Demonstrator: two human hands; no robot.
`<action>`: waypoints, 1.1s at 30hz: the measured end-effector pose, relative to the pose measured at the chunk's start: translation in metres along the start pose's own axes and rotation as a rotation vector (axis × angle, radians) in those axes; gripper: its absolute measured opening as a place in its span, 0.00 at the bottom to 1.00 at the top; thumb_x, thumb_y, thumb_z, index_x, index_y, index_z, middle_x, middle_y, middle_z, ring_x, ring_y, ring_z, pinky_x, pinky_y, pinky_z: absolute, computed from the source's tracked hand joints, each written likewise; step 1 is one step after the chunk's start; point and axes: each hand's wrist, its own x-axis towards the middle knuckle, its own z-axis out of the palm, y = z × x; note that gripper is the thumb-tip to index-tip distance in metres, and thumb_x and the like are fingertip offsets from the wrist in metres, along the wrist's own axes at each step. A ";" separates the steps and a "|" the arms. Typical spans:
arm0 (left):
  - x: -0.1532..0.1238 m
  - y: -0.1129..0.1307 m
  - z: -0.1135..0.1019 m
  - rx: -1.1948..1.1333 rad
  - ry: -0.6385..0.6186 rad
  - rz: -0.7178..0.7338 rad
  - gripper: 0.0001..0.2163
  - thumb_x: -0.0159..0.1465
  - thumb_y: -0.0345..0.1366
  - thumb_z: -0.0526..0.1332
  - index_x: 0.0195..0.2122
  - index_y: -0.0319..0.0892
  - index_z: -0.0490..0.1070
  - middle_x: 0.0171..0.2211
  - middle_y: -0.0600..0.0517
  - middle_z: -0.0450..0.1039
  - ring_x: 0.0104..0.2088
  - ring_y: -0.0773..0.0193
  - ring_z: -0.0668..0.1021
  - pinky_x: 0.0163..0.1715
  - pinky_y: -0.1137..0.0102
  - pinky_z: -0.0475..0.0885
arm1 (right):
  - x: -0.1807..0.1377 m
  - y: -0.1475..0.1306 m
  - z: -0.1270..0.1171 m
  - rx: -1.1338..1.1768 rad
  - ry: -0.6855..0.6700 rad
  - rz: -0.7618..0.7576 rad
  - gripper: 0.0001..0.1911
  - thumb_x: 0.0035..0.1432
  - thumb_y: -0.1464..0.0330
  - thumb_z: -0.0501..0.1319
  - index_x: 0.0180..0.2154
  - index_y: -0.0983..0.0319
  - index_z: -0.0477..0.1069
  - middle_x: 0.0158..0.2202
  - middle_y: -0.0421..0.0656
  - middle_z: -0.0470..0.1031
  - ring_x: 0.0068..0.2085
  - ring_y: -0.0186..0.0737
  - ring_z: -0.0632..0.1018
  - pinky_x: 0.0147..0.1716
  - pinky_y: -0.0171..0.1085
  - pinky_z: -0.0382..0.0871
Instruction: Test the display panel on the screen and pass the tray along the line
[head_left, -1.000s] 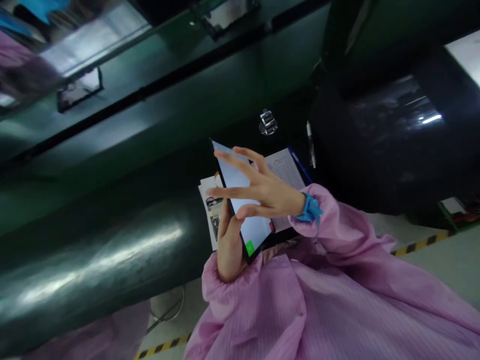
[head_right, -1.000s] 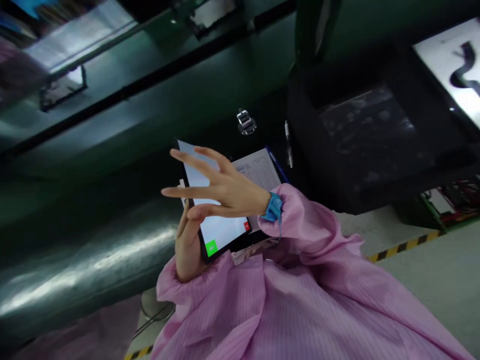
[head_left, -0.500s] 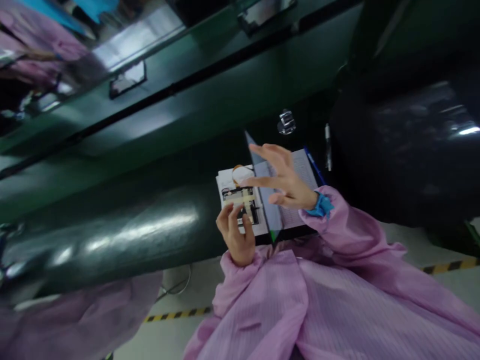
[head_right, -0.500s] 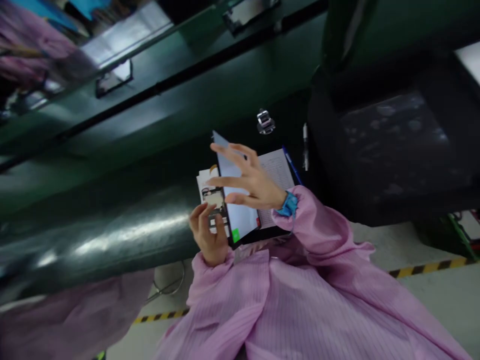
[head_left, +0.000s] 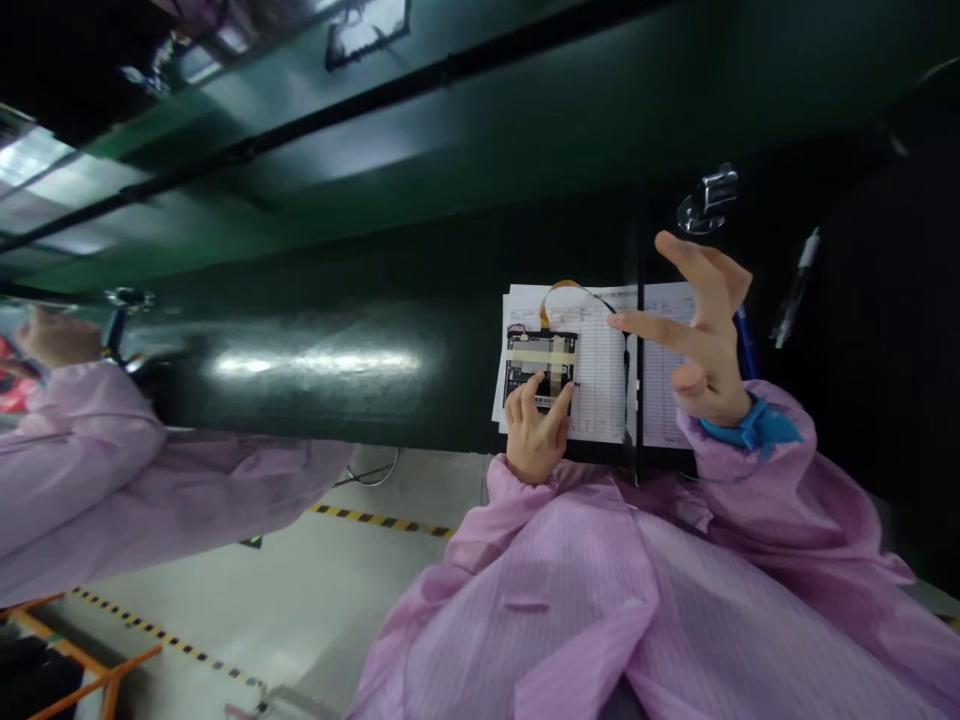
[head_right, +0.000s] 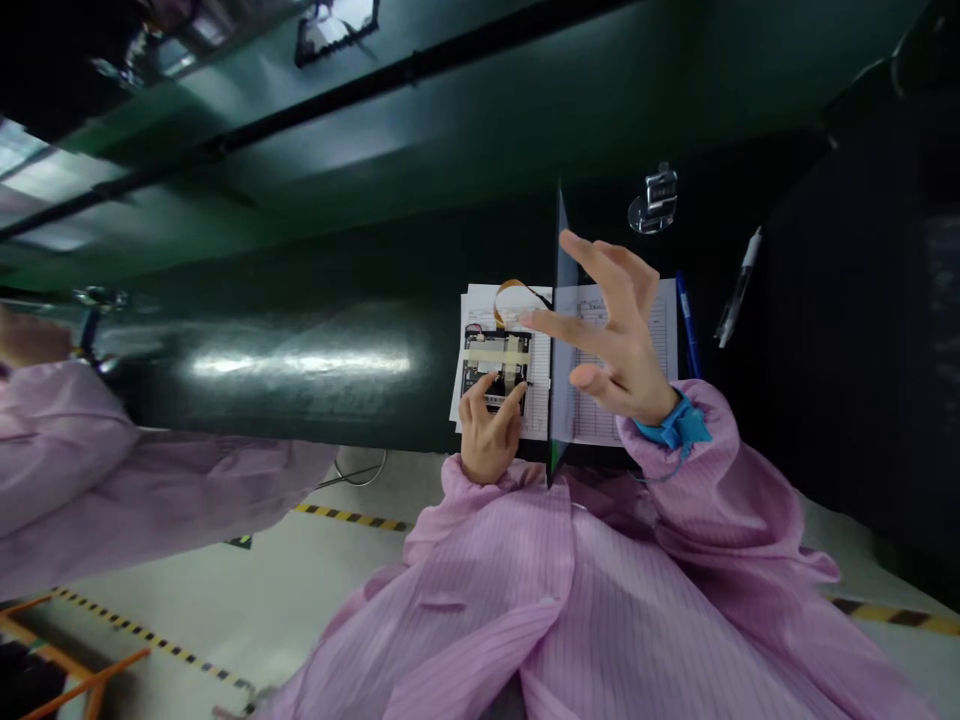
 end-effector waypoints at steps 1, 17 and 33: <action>0.000 -0.001 0.000 -0.002 -0.003 -0.001 0.17 0.68 0.31 0.55 0.56 0.44 0.73 0.58 0.36 0.61 0.58 0.47 0.67 0.55 0.52 0.67 | 0.000 0.000 0.001 0.001 0.008 0.000 0.19 0.66 0.52 0.52 0.51 0.43 0.76 0.70 0.33 0.50 0.66 0.63 0.59 0.66 0.64 0.51; -0.002 -0.003 -0.006 -0.086 -0.039 0.196 0.22 0.67 0.35 0.57 0.63 0.40 0.64 0.59 0.36 0.67 0.60 0.48 0.70 0.57 0.55 0.68 | 0.000 -0.022 -0.037 0.243 -0.091 0.234 0.18 0.68 0.54 0.55 0.52 0.54 0.75 0.44 0.47 0.67 0.43 0.44 0.73 0.42 0.45 0.74; 0.000 -0.001 -0.006 -0.115 -0.062 0.106 0.19 0.66 0.35 0.61 0.57 0.35 0.70 0.56 0.33 0.64 0.56 0.45 0.70 0.55 0.51 0.71 | -0.045 -0.004 -0.044 0.338 0.110 0.790 0.18 0.58 0.69 0.61 0.50 0.56 0.75 0.35 0.41 0.67 0.28 0.33 0.71 0.22 0.33 0.66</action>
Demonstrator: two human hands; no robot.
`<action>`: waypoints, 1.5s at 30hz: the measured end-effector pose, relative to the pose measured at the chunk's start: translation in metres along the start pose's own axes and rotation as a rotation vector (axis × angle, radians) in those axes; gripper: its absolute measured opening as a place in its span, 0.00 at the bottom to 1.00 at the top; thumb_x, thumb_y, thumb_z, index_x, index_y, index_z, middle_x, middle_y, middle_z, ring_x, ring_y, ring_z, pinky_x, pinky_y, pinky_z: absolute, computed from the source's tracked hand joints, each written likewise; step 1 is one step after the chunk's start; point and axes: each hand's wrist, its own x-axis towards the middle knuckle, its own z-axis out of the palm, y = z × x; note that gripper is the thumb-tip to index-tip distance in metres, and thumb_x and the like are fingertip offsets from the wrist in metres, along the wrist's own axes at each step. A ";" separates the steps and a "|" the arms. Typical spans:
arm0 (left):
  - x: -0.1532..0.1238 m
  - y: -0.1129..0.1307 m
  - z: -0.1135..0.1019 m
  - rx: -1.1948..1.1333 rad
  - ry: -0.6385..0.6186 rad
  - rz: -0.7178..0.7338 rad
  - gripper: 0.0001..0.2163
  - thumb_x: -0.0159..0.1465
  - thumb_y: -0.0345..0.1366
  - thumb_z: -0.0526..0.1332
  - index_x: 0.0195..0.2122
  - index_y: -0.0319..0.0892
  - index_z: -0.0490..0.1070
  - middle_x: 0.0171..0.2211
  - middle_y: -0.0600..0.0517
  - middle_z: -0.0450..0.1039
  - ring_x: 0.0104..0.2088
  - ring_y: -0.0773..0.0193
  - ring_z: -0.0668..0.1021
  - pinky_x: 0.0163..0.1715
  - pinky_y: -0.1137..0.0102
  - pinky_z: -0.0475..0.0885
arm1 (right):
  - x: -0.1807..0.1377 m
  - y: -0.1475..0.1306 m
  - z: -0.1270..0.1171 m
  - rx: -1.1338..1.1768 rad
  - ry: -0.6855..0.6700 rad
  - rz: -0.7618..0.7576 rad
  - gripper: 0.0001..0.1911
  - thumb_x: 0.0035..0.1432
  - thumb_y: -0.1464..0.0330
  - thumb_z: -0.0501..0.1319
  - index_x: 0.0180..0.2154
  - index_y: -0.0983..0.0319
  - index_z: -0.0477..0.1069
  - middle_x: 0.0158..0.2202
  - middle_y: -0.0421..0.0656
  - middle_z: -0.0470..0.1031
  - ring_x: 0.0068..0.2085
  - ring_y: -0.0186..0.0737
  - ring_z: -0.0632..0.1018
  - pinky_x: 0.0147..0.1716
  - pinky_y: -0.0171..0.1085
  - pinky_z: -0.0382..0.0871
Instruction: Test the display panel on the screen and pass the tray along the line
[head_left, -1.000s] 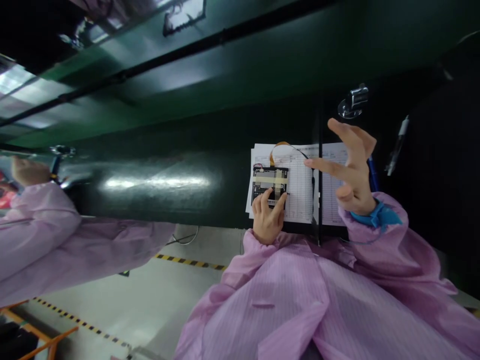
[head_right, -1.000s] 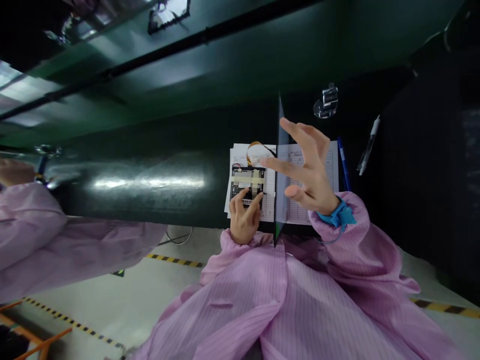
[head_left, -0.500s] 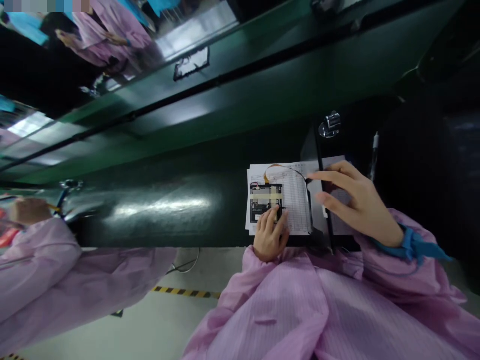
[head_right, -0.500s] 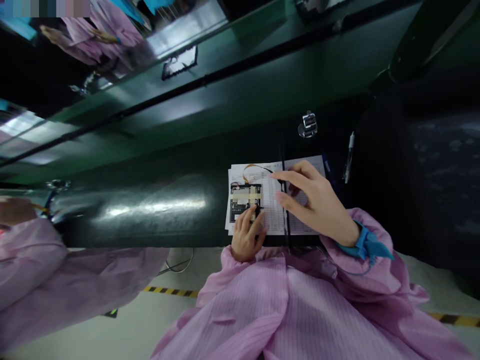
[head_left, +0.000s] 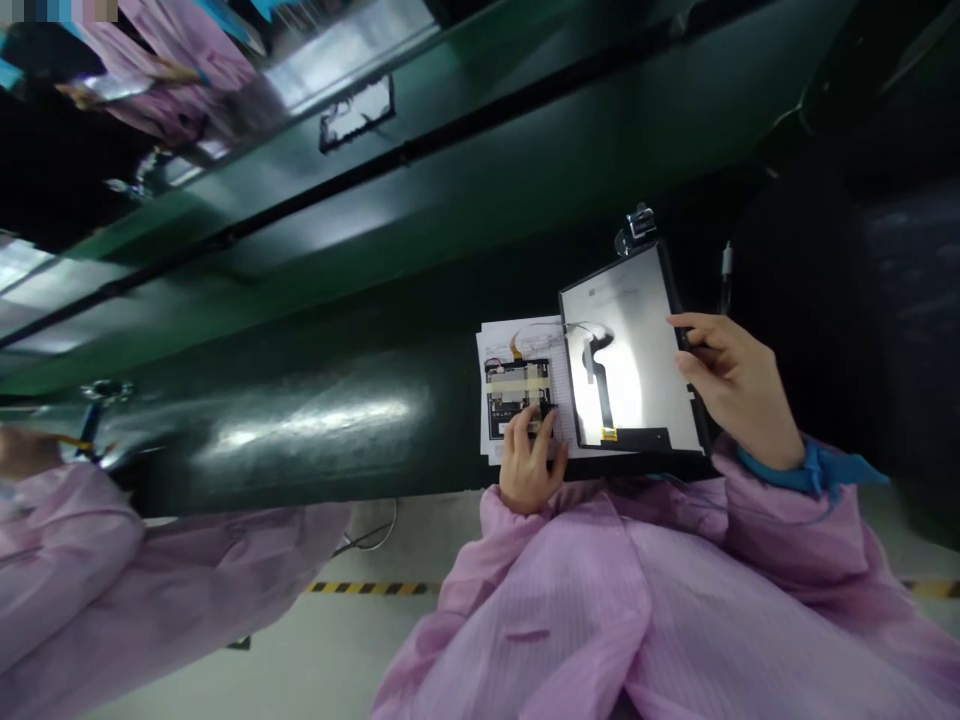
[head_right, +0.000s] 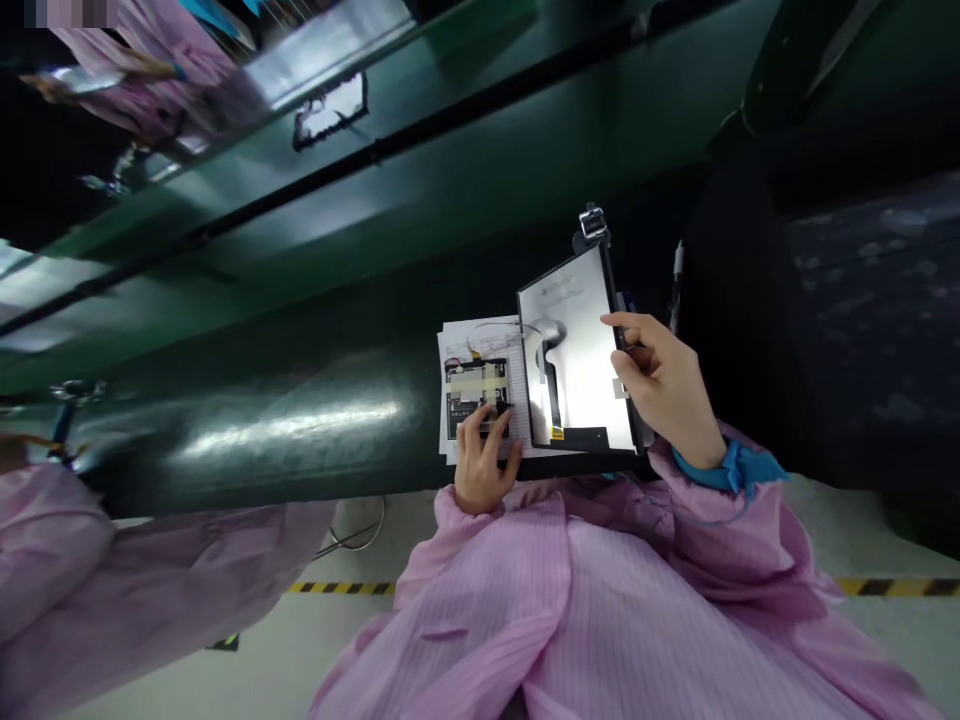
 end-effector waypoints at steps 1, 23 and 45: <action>0.000 0.000 0.000 -0.001 -0.001 0.000 0.19 0.66 0.35 0.61 0.57 0.36 0.70 0.56 0.34 0.64 0.56 0.45 0.70 0.54 0.51 0.71 | 0.002 0.006 0.002 0.003 0.003 -0.002 0.17 0.58 0.69 0.61 0.50 0.56 0.75 0.35 0.40 0.67 0.28 0.33 0.71 0.22 0.33 0.65; 0.158 -0.050 -0.015 -0.135 -0.057 0.088 0.17 0.74 0.40 0.48 0.51 0.38 0.72 0.50 0.45 0.75 0.53 0.57 0.74 0.57 0.59 0.67 | 0.055 0.007 0.060 -0.434 -0.219 -0.329 0.17 0.67 0.66 0.51 0.46 0.64 0.76 0.47 0.51 0.74 0.51 0.54 0.71 0.56 0.55 0.63; 0.163 -0.042 -0.006 -0.438 -0.502 -0.031 0.09 0.62 0.38 0.58 0.30 0.41 0.74 0.27 0.56 0.78 0.29 0.65 0.78 0.48 0.60 0.61 | 0.077 0.021 0.076 -0.229 -0.544 -0.243 0.06 0.54 0.69 0.59 0.32 0.61 0.75 0.43 0.46 0.75 0.47 0.50 0.70 0.52 0.51 0.62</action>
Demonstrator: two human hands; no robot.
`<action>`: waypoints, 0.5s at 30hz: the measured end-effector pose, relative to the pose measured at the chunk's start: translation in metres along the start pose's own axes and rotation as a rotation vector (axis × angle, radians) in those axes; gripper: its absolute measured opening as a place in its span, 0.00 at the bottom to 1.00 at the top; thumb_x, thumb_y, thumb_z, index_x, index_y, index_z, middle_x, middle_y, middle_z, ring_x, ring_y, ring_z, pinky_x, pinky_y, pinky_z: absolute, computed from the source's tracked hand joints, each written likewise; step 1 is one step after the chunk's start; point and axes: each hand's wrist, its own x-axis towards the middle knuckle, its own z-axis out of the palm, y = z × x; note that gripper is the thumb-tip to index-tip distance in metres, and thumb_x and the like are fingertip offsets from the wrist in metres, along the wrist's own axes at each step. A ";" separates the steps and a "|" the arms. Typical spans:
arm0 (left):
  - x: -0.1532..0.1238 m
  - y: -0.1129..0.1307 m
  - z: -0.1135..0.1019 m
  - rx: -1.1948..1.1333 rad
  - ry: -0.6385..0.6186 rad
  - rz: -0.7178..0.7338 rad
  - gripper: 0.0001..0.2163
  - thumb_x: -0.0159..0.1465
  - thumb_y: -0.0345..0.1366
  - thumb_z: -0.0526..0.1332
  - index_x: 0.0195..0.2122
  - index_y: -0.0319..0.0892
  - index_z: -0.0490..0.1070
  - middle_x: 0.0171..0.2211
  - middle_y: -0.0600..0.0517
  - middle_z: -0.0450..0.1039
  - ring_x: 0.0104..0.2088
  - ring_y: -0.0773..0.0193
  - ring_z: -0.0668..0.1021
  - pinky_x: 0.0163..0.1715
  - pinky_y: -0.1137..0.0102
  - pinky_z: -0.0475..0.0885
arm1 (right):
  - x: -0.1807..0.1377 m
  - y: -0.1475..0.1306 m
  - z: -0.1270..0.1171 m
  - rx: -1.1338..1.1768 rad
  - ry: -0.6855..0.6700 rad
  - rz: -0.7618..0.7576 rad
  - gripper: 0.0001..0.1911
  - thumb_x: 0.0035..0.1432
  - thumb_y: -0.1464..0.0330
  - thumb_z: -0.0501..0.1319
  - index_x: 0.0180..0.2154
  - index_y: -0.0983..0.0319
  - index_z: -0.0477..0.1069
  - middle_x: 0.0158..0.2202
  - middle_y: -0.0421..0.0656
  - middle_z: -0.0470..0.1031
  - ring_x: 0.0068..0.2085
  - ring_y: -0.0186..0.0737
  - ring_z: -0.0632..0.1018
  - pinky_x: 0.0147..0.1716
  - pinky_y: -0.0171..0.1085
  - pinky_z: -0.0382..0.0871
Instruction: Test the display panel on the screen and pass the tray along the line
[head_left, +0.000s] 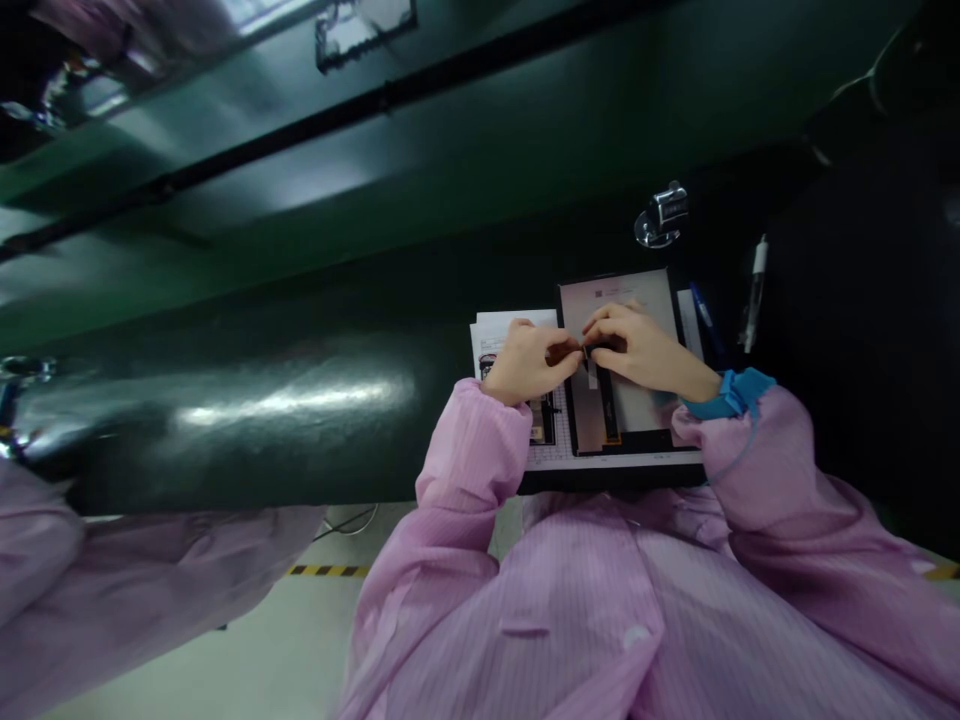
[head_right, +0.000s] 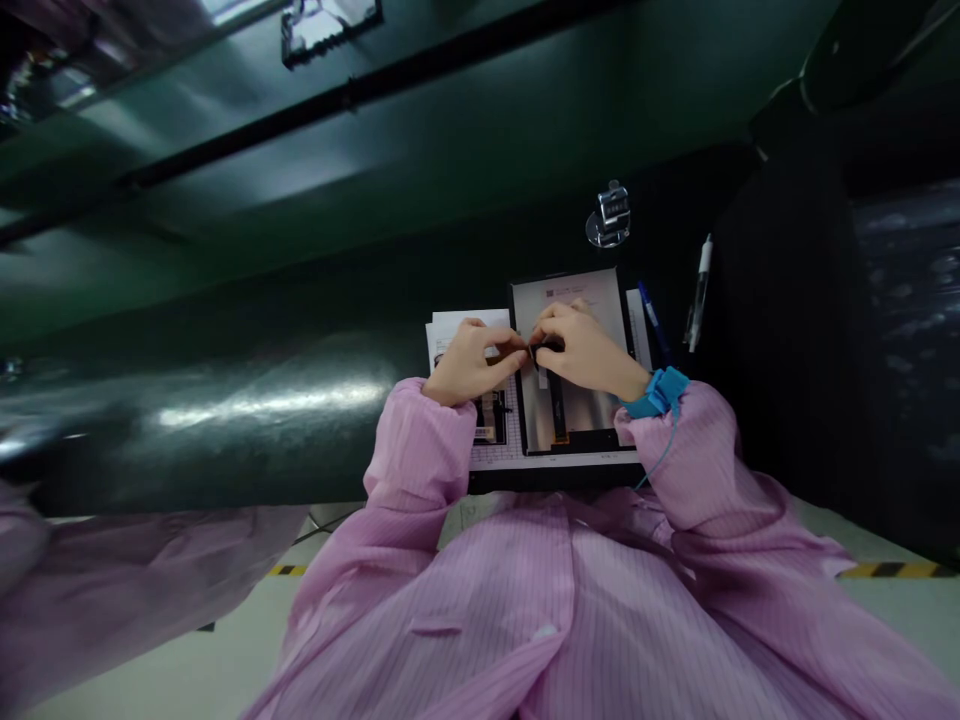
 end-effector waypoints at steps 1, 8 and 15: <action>0.001 0.001 0.001 0.008 -0.006 0.001 0.09 0.63 0.38 0.57 0.29 0.41 0.74 0.26 0.56 0.78 0.28 0.66 0.77 0.48 0.60 0.60 | 0.000 0.000 0.001 -0.004 0.008 0.002 0.06 0.54 0.70 0.59 0.32 0.61 0.76 0.43 0.46 0.75 0.47 0.50 0.70 0.52 0.51 0.62; 0.002 0.002 0.005 0.083 0.018 0.028 0.11 0.64 0.37 0.56 0.26 0.41 0.72 0.25 0.56 0.77 0.25 0.67 0.74 0.48 0.59 0.59 | 0.000 0.001 0.000 -0.013 0.004 0.024 0.06 0.54 0.70 0.60 0.31 0.62 0.76 0.44 0.47 0.75 0.48 0.51 0.68 0.52 0.50 0.63; 0.002 0.002 0.003 0.096 0.004 0.027 0.12 0.65 0.37 0.56 0.25 0.41 0.71 0.23 0.57 0.76 0.24 0.67 0.72 0.49 0.58 0.58 | 0.002 0.006 -0.004 -0.017 -0.091 -0.003 0.08 0.59 0.65 0.59 0.31 0.62 0.74 0.46 0.48 0.74 0.50 0.51 0.67 0.55 0.54 0.59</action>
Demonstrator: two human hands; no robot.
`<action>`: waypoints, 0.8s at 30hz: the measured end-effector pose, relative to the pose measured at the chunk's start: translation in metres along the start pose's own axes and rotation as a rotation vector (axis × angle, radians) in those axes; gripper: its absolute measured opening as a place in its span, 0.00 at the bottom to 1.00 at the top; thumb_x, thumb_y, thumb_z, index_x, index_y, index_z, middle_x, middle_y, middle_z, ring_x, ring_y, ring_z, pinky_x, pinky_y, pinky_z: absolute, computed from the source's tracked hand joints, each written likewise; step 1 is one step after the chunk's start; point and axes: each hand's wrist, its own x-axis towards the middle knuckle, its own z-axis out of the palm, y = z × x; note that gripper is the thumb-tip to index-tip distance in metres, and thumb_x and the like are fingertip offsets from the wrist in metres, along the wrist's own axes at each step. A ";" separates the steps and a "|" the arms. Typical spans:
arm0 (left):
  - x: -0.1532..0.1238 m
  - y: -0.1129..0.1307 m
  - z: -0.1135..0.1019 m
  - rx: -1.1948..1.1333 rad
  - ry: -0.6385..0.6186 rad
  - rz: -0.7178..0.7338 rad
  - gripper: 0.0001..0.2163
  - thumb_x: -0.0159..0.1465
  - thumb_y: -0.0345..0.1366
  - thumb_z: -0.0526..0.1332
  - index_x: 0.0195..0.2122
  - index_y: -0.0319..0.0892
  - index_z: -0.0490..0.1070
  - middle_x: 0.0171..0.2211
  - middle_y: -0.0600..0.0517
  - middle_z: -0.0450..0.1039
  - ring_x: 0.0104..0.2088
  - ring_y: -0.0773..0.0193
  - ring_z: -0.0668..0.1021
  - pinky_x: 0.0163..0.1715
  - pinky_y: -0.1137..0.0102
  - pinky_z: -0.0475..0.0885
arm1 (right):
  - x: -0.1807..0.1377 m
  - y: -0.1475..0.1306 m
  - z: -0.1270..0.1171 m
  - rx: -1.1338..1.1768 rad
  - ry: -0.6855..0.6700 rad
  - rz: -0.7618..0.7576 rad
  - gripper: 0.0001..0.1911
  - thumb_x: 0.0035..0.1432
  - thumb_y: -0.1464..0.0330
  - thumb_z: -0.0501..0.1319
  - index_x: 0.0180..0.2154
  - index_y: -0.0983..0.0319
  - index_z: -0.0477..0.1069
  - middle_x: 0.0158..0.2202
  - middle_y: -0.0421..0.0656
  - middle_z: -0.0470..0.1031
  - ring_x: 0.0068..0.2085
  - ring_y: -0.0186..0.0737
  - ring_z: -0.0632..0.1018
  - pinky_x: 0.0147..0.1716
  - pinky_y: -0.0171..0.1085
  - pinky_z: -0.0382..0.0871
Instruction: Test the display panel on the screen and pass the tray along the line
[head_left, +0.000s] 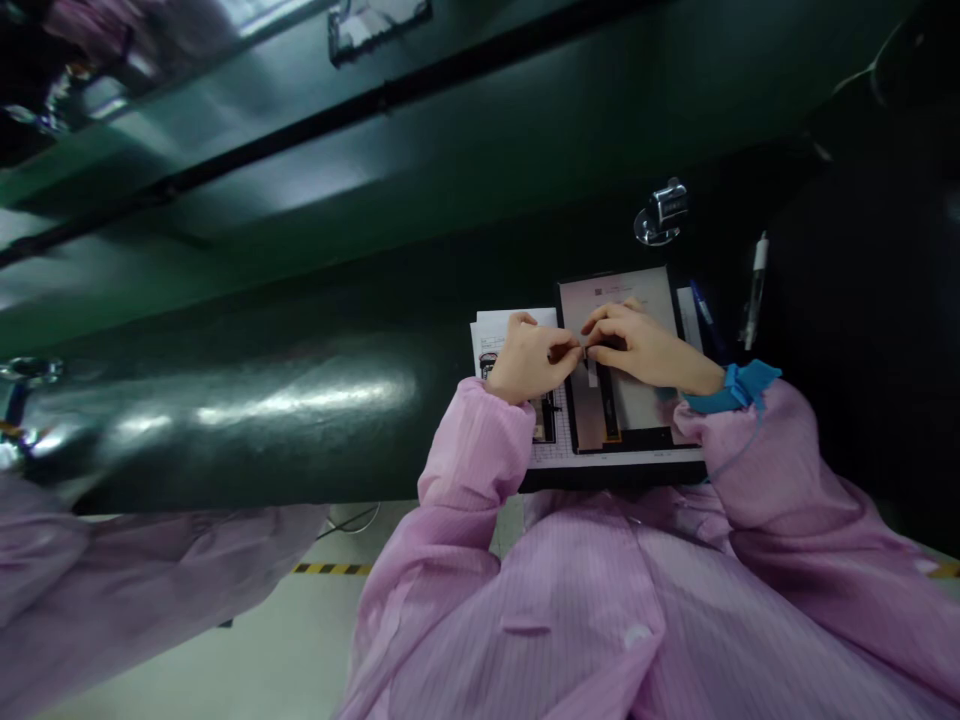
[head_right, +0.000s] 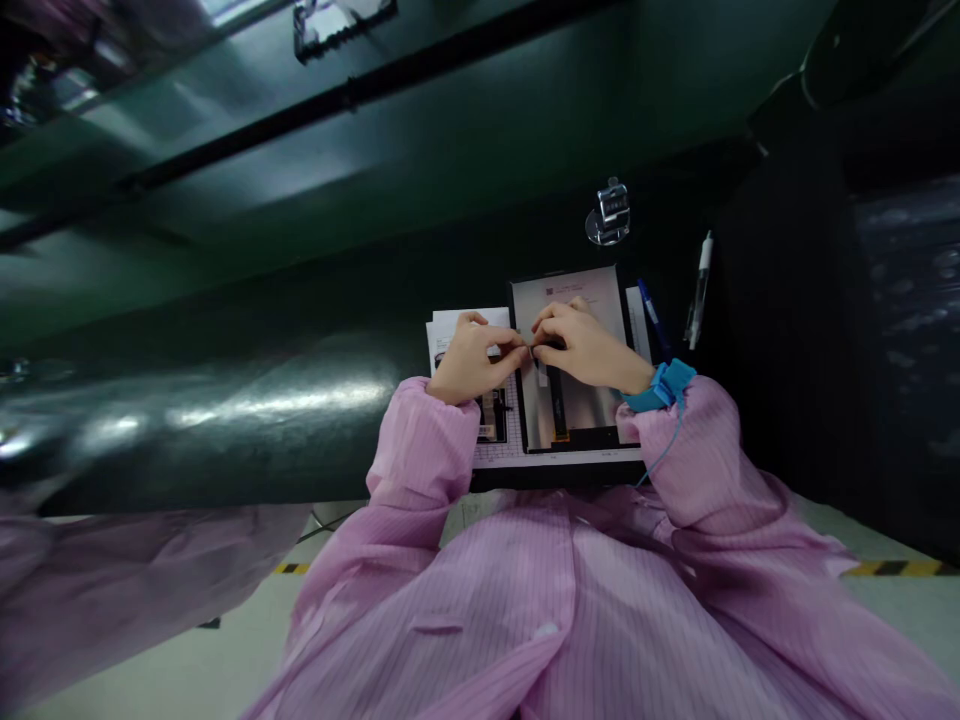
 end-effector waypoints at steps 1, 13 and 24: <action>0.000 0.000 0.000 0.000 -0.004 0.001 0.13 0.65 0.37 0.56 0.24 0.41 0.71 0.23 0.57 0.76 0.25 0.67 0.72 0.50 0.58 0.58 | 0.000 0.001 -0.001 0.002 -0.008 0.001 0.09 0.59 0.64 0.60 0.31 0.62 0.74 0.47 0.48 0.74 0.50 0.52 0.67 0.55 0.54 0.59; 0.001 -0.006 -0.001 -0.116 0.223 -0.028 0.10 0.65 0.37 0.56 0.28 0.43 0.72 0.31 0.54 0.78 0.37 0.62 0.77 0.53 0.59 0.63 | -0.004 0.003 -0.014 0.292 0.020 0.033 0.14 0.64 0.59 0.54 0.37 0.60 0.73 0.46 0.47 0.76 0.51 0.47 0.74 0.57 0.50 0.63; -0.033 0.042 -0.011 -0.356 1.171 -0.190 0.18 0.68 0.41 0.55 0.56 0.42 0.63 0.60 0.47 0.64 0.63 0.52 0.67 0.65 0.53 0.61 | -0.148 -0.058 0.011 0.097 0.745 0.004 0.13 0.67 0.73 0.54 0.50 0.58 0.70 0.41 0.44 0.74 0.36 0.34 0.75 0.35 0.34 0.72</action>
